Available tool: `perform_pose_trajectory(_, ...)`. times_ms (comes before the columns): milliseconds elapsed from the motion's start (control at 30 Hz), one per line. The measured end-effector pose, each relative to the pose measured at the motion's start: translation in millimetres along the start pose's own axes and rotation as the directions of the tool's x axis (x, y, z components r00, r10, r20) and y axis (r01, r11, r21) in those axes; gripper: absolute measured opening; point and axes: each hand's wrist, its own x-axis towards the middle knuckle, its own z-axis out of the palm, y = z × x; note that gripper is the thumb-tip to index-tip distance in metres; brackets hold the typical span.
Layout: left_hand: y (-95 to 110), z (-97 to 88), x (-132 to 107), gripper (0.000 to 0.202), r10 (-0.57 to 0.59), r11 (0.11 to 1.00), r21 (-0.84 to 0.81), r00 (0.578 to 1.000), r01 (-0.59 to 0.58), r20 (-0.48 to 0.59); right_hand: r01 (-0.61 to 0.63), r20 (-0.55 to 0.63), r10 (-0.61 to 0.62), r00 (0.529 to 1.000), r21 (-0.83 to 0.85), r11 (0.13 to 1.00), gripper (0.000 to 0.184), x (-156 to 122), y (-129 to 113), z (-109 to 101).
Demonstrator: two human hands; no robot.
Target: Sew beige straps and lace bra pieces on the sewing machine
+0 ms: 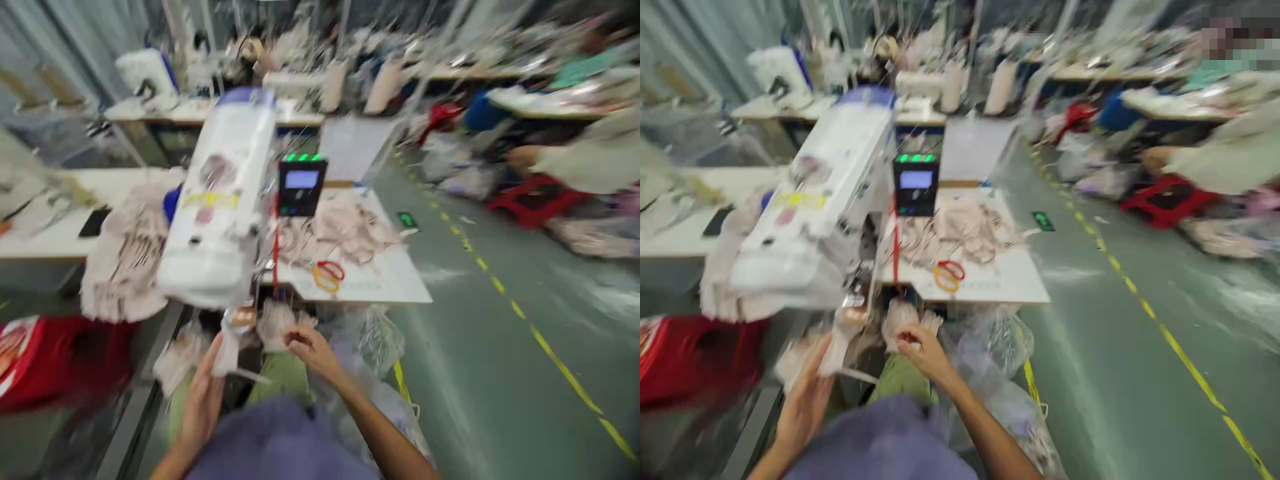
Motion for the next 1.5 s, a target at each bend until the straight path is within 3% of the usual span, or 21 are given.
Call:
perform_pose_trajectory(100,-16.6,-2.6,-54.6,0.057,0.008,0.986,-0.167,1.0,-0.012,-0.021,-0.012,0.114,-0.011,0.993,0.199,0.98,0.048,-34.4,0.8,68.1)
perform_pose_trajectory(200,-24.8,-7.0,-78.0,0.061,0.067,0.985,-0.16,0.997,-0.062,0.029,-0.067,0.183,-0.009,0.983,0.406,0.911,0.056,-40.2,-9.4,107.1)
perform_pose_trajectory(333,-30.0,-23.3,-97.4,0.059,0.157,0.986,-0.073,0.979,-0.149,0.132,-0.153,0.164,0.08,0.983,0.503,0.85,0.053,-47.6,-23.8,133.5)
perform_pose_trajectory(400,-35.5,-35.9,-103.9,0.059,0.21,0.969,0.086,0.957,-0.231,0.201,-0.21,0.213,0.113,0.971,0.516,0.83,0.053,-52.4,-29.2,145.5)
perform_pose_trajectory(467,-42.9,-48.7,-107.6,0.059,0.241,0.906,0.278,0.929,-0.319,0.281,-0.282,0.245,0.164,0.956,0.599,0.749,0.051,-55.2,-32.9,157.8)
perform_pose_trajectory(533,-49.1,-59.1,-109.7,0.062,0.235,0.841,0.401,0.912,-0.364,0.336,-0.298,0.168,0.257,0.952,0.71,0.638,0.044,-55.6,-34.3,167.5)
perform_pose_trajectory(600,-50.5,-66.4,-111.7,0.075,0.181,0.779,0.521,0.921,-0.349,0.346,-0.253,0.039,0.341,0.939,0.75,0.611,0.038,-54.7,-32.5,172.0)
perform_pose_trajectory(700,-37.9,-73.3,-114.9,0.093,-0.017,0.601,0.762,0.949,-0.242,0.315,-0.174,-0.144,0.319,0.937,0.599,0.782,0.034,-52.2,-24.8,169.3)
perform_pose_trajectory(733,-30.1,-74.7,-115.2,0.086,-0.058,0.545,0.813,0.958,-0.206,0.281,-0.151,-0.204,0.278,0.939,0.483,0.863,0.032,-51.0,-21.8,167.1)
perform_pose_trajectory(800,-12.3,-75.9,-112.8,0.062,0.016,0.462,0.858,0.969,-0.225,0.246,-0.12,-0.266,0.176,0.948,0.215,0.969,0.03,-48.1,-17.7,162.9)
perform_pose_trajectory(867,3.2,-75.7,-103.7,0.047,0.174,0.342,0.869,0.933,-0.357,0.315,-0.096,-0.117,0.097,0.988,0.012,0.995,0.028,-44.3,-17.3,160.1)
perform_pose_trajectory(933,10.4,-76.8,-88.0,0.043,0.179,0.253,0.841,0.877,-0.479,0.445,-0.059,0.184,0.079,0.98,-0.108,0.992,0.023,-39.2,-19.7,158.3)
perform_pose_trajectory(1000,7.7,-81.8,-69.6,0.032,0.02,0.301,0.854,0.898,-0.425,0.44,0.02,0.385,0.066,0.921,-0.215,0.976,0.019,-32.8,-21.9,156.3)
perform_pose_trajectory(1033,3.4,-85.8,-60.9,0.024,-0.056,0.34,0.875,0.922,-0.344,0.384,0.075,0.404,0.042,0.914,-0.269,0.96,0.017,-29.3,-22.1,155.2)
perform_pose_trajectory(1133,-13.6,-98.9,-40.7,0.029,-0.17,0.443,0.885,0.956,-0.143,0.239,0.28,0.271,-0.177,0.946,-0.414,0.866,0.017,-18.8,-17.7,151.8)
perform_pose_trajectory(1233,-26.0,-104.9,-28.6,0.043,-0.191,0.578,0.809,0.947,-0.105,0.26,0.432,0.13,-0.427,0.895,-0.491,0.757,0.019,-10.8,-10.3,150.1)
perform_pose_trajectory(1300,-30.2,-103.9,-23.5,0.042,-0.161,0.63,0.771,0.957,-0.087,0.24,0.473,0.079,-0.503,0.861,-0.491,0.732,0.019,-7.9,-6.5,149.8)
perform_pose_trajectory(1400,-33.9,-100.2,-18.0,0.036,-0.199,0.849,0.524,0.96,0.067,0.2,0.487,0.035,-0.532,0.846,-0.457,0.744,0.017,-7.2,-2.8,148.4)
perform_pose_trajectory(1433,-35.1,-99.2,-16.4,0.036,-0.249,0.908,0.394,0.942,0.146,0.224,0.488,0.024,-0.534,0.845,-0.442,0.753,0.016,-7.5,-1.9,147.3)
perform_pose_trajectory(1500,-37.2,-97.7,-12.9,0.04,-0.352,0.934,0.182,0.881,0.307,0.316,0.494,0.019,-0.536,0.844,-0.416,0.763,0.015,-7.9,-0.5,144.1)
